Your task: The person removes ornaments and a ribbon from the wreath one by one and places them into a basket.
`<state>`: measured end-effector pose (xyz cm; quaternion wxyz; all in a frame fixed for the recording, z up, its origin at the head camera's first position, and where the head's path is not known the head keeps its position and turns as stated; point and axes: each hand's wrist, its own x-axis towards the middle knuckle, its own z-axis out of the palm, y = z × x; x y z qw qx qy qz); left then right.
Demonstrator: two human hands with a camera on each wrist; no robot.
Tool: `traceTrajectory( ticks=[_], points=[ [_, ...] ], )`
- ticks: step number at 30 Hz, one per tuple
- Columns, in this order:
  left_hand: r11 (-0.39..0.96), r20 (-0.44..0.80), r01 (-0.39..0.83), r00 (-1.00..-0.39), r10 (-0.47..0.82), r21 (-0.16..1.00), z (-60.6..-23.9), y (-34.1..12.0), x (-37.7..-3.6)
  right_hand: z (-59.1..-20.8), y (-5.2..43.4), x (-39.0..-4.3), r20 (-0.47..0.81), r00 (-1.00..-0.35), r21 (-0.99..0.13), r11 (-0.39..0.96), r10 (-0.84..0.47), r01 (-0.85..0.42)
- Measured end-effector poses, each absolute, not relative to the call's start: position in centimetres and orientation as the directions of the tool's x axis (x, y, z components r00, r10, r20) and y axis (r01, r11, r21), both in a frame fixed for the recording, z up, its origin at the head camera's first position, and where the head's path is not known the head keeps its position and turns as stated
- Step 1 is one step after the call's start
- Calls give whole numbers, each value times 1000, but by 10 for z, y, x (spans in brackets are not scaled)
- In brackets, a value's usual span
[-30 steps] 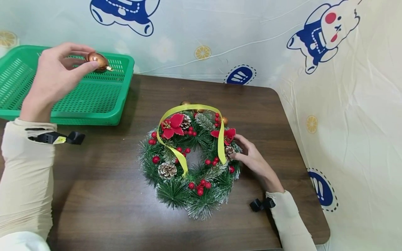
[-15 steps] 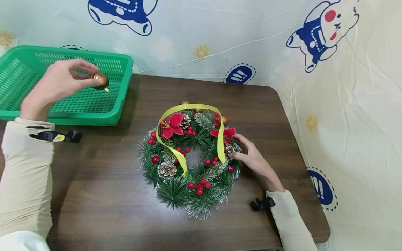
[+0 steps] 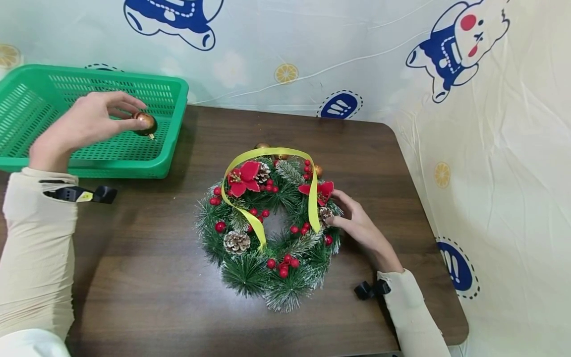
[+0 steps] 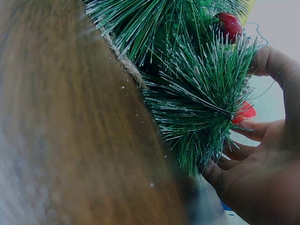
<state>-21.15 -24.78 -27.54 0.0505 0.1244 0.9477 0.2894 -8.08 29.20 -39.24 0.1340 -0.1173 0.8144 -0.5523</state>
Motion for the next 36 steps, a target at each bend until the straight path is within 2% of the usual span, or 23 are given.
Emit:
traceTrajectory(
  ticks=[8,19,29,36],
  points=[
    [784,12,235,-960,278,575,-274,-247,-209,-391,292,-80,-104,-939,-923,383,-327,-31],
    [753,127,283,-957,259,595,-269,-231,-202,-391,293,-80,-94,-939,-926,375,-331,-40],
    [690,235,323,-946,223,648,-261,-203,-191,-393,291,-80,-74,-936,-933,355,-344,-57],
    [638,323,412,-911,258,651,-267,-170,-187,-393,293,-80,-78,-935,-930,364,-346,-57]
  ],
)
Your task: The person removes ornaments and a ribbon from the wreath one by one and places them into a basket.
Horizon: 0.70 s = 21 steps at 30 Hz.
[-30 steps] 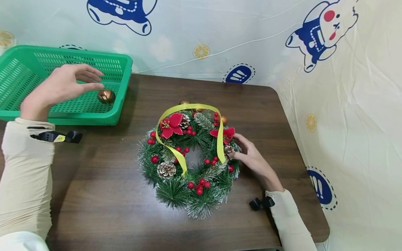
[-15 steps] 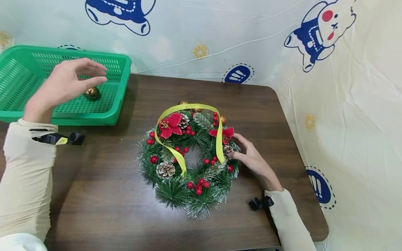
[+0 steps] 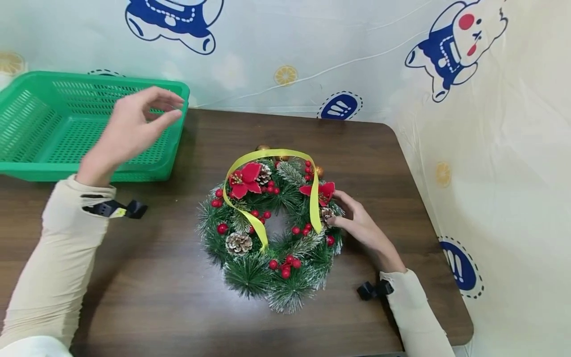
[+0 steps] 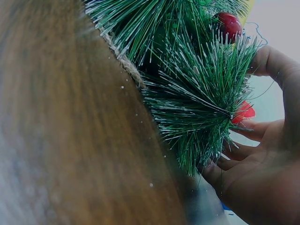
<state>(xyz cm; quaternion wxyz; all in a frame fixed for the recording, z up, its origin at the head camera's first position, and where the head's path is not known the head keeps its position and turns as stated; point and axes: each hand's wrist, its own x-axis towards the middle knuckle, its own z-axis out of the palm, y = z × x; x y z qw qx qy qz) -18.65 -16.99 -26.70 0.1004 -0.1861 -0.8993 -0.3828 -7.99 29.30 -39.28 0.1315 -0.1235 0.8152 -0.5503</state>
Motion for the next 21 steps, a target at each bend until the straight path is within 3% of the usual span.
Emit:
traceTrajectory(
  ticks=[7,21],
  points=[
    [573,342,489,-871,352,657,-281,-138,-186,-392,294,-79,-77,-937,-929,366,-342,-57],
    [489,316,512,-846,430,706,-294,-93,-209,-392,296,-79,-94,-941,-936,351,-326,-28]
  ],
)
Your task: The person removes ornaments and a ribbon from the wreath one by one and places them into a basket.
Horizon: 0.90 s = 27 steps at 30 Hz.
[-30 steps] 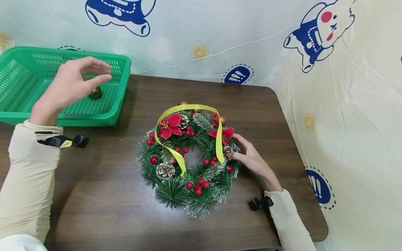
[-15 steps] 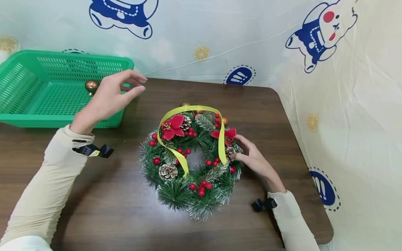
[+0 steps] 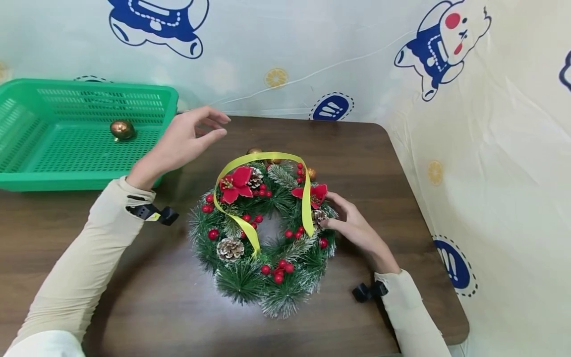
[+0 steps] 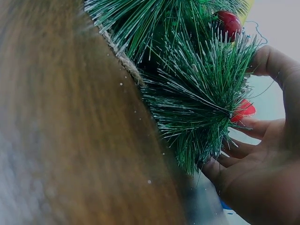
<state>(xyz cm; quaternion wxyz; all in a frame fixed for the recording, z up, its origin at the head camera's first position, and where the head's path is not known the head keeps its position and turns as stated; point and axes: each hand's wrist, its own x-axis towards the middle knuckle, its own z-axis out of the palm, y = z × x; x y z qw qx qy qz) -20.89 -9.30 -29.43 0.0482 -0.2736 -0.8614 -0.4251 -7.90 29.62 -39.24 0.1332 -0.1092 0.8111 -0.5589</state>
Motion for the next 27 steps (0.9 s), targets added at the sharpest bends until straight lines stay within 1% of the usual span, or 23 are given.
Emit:
traceTrajectory(
  ticks=[8,14,20,24,27],
  points=[
    [452,283,469,-862,420,758,-303,-87,-214,-392,294,-81,-97,-939,-935,354,-331,-29],
    [442,226,423,-873,432,791,-310,-84,-218,-392,295,-81,-77,-934,-936,347,-349,-53],
    [433,173,386,-874,455,815,-319,-80,-221,-391,296,-80,-89,-934,-935,353,-345,-42],
    [405,128,343,-872,472,848,-327,-79,-224,-390,297,-80,-104,-931,-933,359,-350,-30],
    [356,91,294,-868,489,887,-333,-78,-228,-389,298,-80,-106,-927,-933,358,-361,-33]
  ],
)
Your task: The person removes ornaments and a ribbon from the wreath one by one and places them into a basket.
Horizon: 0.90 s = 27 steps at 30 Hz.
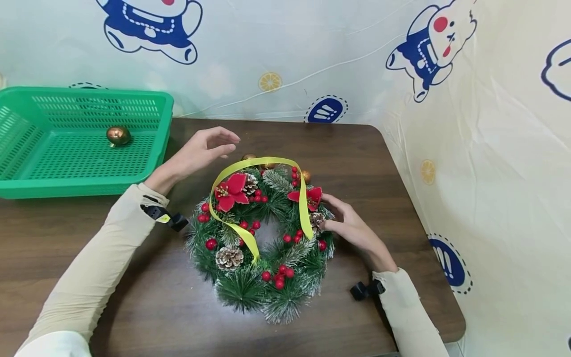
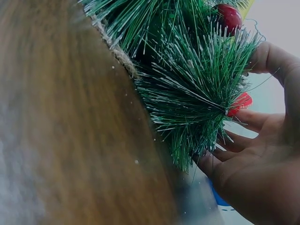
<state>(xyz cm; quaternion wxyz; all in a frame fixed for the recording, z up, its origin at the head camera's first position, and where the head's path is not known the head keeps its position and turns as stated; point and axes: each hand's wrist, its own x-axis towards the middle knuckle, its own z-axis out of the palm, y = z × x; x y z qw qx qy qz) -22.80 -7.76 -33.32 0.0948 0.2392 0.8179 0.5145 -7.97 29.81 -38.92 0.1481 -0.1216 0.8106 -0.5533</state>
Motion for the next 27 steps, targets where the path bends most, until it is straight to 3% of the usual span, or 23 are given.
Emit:
traceTrajectory(
  ticks=[15,27],
  points=[
    [193,-77,27,-857,510,981,-368,-74,-244,-390,300,-79,-96,-922,-930,365,-375,-51],
    [229,-91,31,-858,506,973,-391,-68,-247,-391,299,-80,-95,-924,-924,378,-371,-57]
  ],
)
